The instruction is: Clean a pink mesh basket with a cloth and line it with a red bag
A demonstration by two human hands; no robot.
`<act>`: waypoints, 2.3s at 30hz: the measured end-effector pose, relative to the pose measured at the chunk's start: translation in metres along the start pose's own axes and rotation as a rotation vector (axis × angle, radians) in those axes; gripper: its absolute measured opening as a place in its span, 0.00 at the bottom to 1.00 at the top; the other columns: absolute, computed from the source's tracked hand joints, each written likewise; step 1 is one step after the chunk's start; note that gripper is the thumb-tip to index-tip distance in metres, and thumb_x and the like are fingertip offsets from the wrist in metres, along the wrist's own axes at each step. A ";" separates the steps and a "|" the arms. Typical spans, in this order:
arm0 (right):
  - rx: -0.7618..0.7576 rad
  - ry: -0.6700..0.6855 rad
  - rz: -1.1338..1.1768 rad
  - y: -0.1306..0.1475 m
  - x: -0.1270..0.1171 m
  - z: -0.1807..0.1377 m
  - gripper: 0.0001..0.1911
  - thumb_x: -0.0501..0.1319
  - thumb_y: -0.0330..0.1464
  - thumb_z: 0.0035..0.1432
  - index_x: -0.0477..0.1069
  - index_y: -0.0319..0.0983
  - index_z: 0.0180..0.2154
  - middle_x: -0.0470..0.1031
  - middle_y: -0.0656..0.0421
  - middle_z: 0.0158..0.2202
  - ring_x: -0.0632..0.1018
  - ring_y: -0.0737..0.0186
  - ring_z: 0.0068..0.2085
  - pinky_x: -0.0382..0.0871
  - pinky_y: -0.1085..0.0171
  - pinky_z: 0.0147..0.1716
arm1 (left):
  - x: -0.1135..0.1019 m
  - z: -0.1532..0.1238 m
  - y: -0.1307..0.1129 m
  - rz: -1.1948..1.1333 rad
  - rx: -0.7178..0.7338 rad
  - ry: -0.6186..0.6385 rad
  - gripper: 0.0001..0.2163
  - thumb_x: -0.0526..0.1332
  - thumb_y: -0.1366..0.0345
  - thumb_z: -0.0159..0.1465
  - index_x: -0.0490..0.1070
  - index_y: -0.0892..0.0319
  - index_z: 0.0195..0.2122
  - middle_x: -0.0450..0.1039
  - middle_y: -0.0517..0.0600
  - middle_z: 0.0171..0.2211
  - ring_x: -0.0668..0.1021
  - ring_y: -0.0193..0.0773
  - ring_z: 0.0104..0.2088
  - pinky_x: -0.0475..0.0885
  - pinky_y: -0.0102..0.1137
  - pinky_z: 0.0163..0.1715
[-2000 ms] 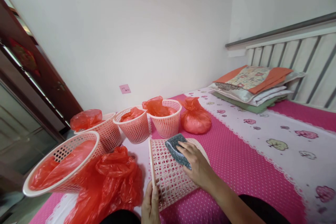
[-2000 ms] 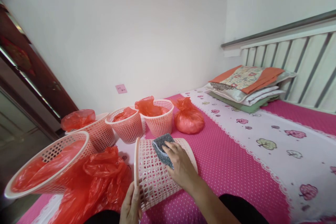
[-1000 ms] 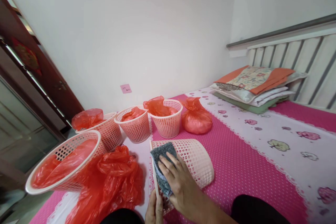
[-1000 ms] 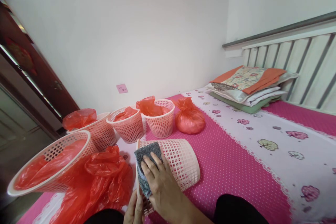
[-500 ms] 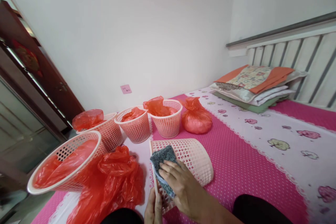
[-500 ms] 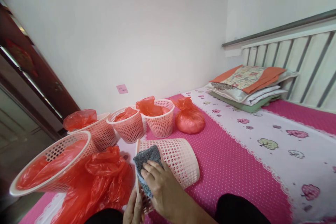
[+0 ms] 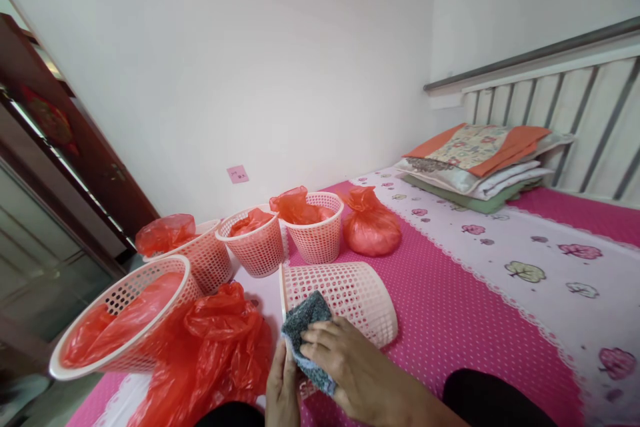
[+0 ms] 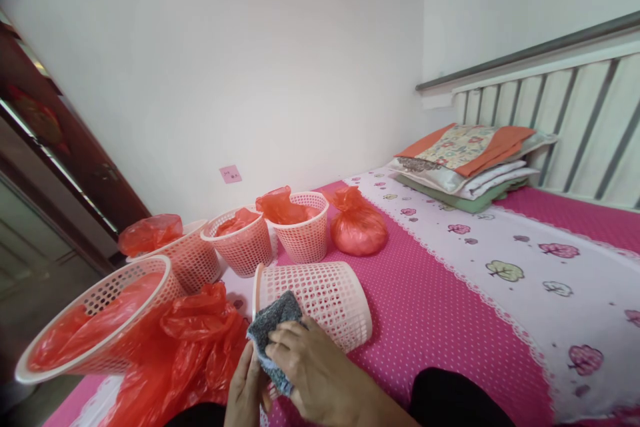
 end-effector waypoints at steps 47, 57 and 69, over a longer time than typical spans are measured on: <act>0.399 -0.495 -0.126 -0.178 -0.034 -0.048 0.23 0.63 0.23 0.54 0.78 0.39 0.53 0.78 0.45 0.60 0.76 0.44 0.63 0.68 0.42 0.65 | 0.031 0.018 -0.062 -0.095 -0.105 0.265 0.29 0.75 0.46 0.55 0.77 0.57 0.52 0.86 0.56 0.46 0.86 0.49 0.45 0.80 0.39 0.48; 0.391 -0.754 -0.062 -0.173 -0.059 -0.055 0.26 0.57 0.27 0.62 0.72 0.38 0.61 0.75 0.45 0.64 0.73 0.47 0.67 0.66 0.43 0.68 | 0.066 0.009 -0.062 -0.163 -0.097 0.312 0.22 0.75 0.49 0.56 0.81 0.59 0.45 0.87 0.56 0.41 0.86 0.49 0.41 0.80 0.40 0.44; 0.503 -0.645 -0.148 -0.177 -0.046 -0.051 0.28 0.55 0.21 0.60 0.72 0.40 0.60 0.82 0.47 0.55 0.82 0.49 0.56 0.76 0.51 0.57 | 0.058 -0.003 -0.045 -0.072 -0.113 0.354 0.24 0.72 0.47 0.60 0.82 0.61 0.49 0.87 0.58 0.42 0.86 0.50 0.38 0.81 0.41 0.38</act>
Point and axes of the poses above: each hand's wrist, its own z-axis towards the middle knuckle, its own x-axis out of the palm, y = z × x, the point moved 6 cm from there along z, towards the middle knuckle
